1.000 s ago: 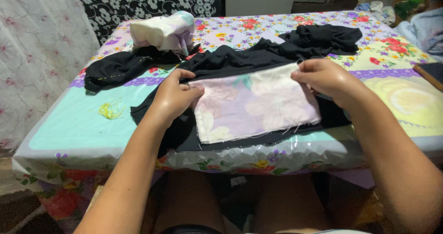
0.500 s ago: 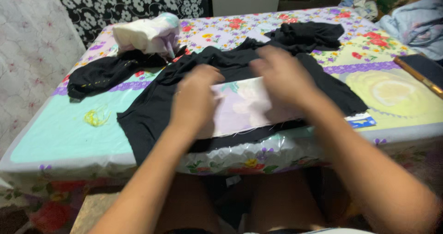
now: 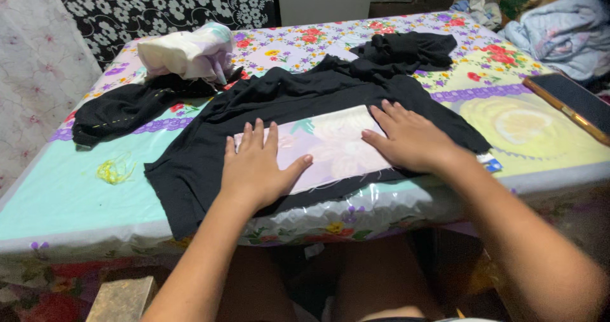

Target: The person places a floral-patterned fabric piece on a black garment and trims the black fabric around it using blue-handled scissors. The person repeatedly adjusts the fabric and garment, then cuts along the edges to shape the black material to the floral piece.

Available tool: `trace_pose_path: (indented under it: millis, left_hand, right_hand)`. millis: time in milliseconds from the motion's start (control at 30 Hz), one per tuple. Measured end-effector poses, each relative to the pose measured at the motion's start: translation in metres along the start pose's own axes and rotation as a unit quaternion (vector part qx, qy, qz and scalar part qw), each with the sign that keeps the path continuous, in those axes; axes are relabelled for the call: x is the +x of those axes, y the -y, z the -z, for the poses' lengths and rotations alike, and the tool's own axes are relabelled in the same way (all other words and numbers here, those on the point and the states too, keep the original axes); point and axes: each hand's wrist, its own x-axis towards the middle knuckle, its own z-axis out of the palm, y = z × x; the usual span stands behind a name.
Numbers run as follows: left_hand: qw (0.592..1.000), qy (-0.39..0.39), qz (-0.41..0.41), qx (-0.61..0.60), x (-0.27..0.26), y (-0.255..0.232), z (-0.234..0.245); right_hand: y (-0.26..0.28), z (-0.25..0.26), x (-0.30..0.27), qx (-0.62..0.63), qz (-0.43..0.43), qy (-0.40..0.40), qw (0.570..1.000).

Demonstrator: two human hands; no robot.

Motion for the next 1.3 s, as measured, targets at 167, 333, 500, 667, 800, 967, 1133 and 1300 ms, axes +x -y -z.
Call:
trace_pose_path:
  millis: [167,333,500,667,800,967,1133,1300]
  left_hand:
    - [0.994,0.096,0.0,0.045,0.05,0.015,0.006]
    - [0.992,-0.049,-0.116,0.027,0.119,0.046,-0.013]
    - [0.994,0.072,-0.077,0.01,0.132,0.06,-0.025]
    - [0.984,0.151,-0.052,0.08,0.156,0.034,0.018]
    - [0.968,0.0,-0.208,-0.14,0.186,-0.028,0.016]
    - [0.837,-0.158,-0.432,-0.296,0.223,-0.124,-0.034]
    - [0.814,-0.154,-0.401,-0.39,0.234,-0.146,-0.071]
    - [0.834,-0.108,-0.349,-0.414,0.241,-0.141,-0.082]
  right_hand:
    - [-0.046,0.028,0.04,0.092,-0.015,-0.031,0.995]
    - [-0.067,0.001,0.097,0.035,-0.017,0.023,0.999]
    - [-0.096,-0.042,0.108,0.002,-0.032,0.026,0.999]
    - [-0.144,-0.014,0.11,0.336,-0.163,-0.035,0.927]
    - [-0.17,0.0,0.098,0.069,-0.239,-0.028,0.968]
    - [-0.172,-0.031,0.088,0.139,-0.169,-0.196,0.956]
    - [-0.177,-0.037,0.096,0.394,-0.034,-0.204,0.896]
    - [-0.166,-0.025,0.087,0.227,-0.133,-0.251,0.931]
